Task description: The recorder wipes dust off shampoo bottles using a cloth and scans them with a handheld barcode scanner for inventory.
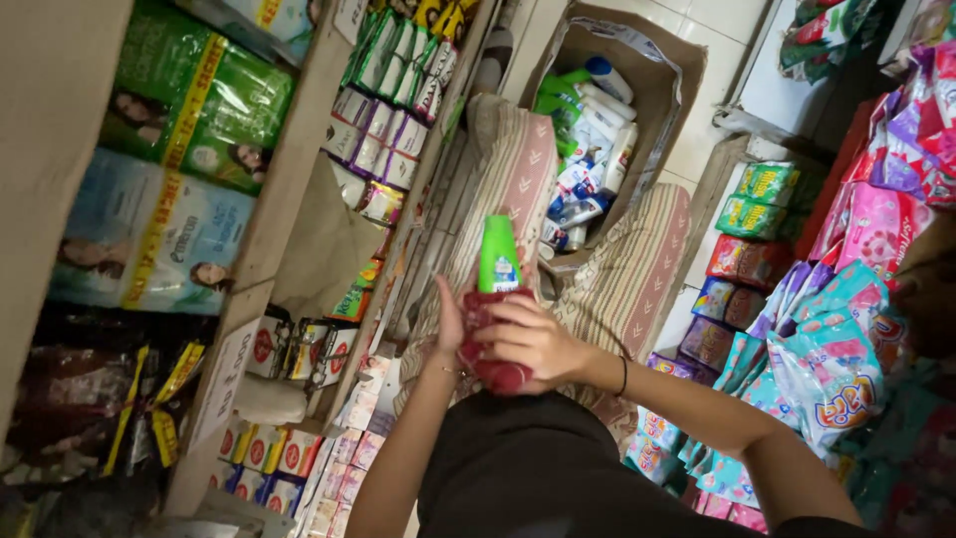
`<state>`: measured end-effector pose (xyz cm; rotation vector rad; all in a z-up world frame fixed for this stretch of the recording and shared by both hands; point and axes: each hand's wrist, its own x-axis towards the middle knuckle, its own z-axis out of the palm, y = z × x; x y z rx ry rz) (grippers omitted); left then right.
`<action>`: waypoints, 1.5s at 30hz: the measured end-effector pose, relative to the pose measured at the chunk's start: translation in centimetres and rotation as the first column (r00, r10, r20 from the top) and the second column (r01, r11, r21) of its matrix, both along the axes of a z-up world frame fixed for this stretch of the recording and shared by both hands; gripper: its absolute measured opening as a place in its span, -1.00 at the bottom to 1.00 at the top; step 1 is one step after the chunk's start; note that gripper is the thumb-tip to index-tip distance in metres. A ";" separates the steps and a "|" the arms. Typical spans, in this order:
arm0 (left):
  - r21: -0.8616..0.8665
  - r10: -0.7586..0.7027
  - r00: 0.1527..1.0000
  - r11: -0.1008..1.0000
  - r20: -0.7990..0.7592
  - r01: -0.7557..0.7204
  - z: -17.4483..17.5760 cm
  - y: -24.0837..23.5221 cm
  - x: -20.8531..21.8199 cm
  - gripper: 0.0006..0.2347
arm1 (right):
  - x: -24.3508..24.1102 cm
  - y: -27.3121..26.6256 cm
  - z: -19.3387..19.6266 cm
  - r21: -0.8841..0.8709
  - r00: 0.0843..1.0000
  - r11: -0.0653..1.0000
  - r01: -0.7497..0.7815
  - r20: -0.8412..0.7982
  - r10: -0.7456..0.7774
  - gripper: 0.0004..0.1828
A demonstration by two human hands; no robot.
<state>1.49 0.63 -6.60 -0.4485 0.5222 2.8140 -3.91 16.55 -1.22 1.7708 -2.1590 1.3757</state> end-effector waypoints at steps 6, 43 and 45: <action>-0.053 0.066 0.992 0.997 0.108 -0.060 -3.8 -0.1 1.5 -0.27 | -4.0 -1.9 -6.4 -0.125 0.994 0.986 0.107 0.047 -0.102 -0.62; 0.098 0.016 0.995 0.995 -0.094 -0.007 -0.1 -0.9 -0.2 0.00 | -0.3 -2.8 -1.1 -0.005 0.981 0.987 -0.163 0.107 0.163 -0.43; 0.412 0.066 0.974 0.911 -0.215 0.029 -2.2 -0.3 -0.3 -0.06 | -1.3 -3.6 -2.9 -0.160 0.983 0.977 -0.144 0.092 0.160 -0.53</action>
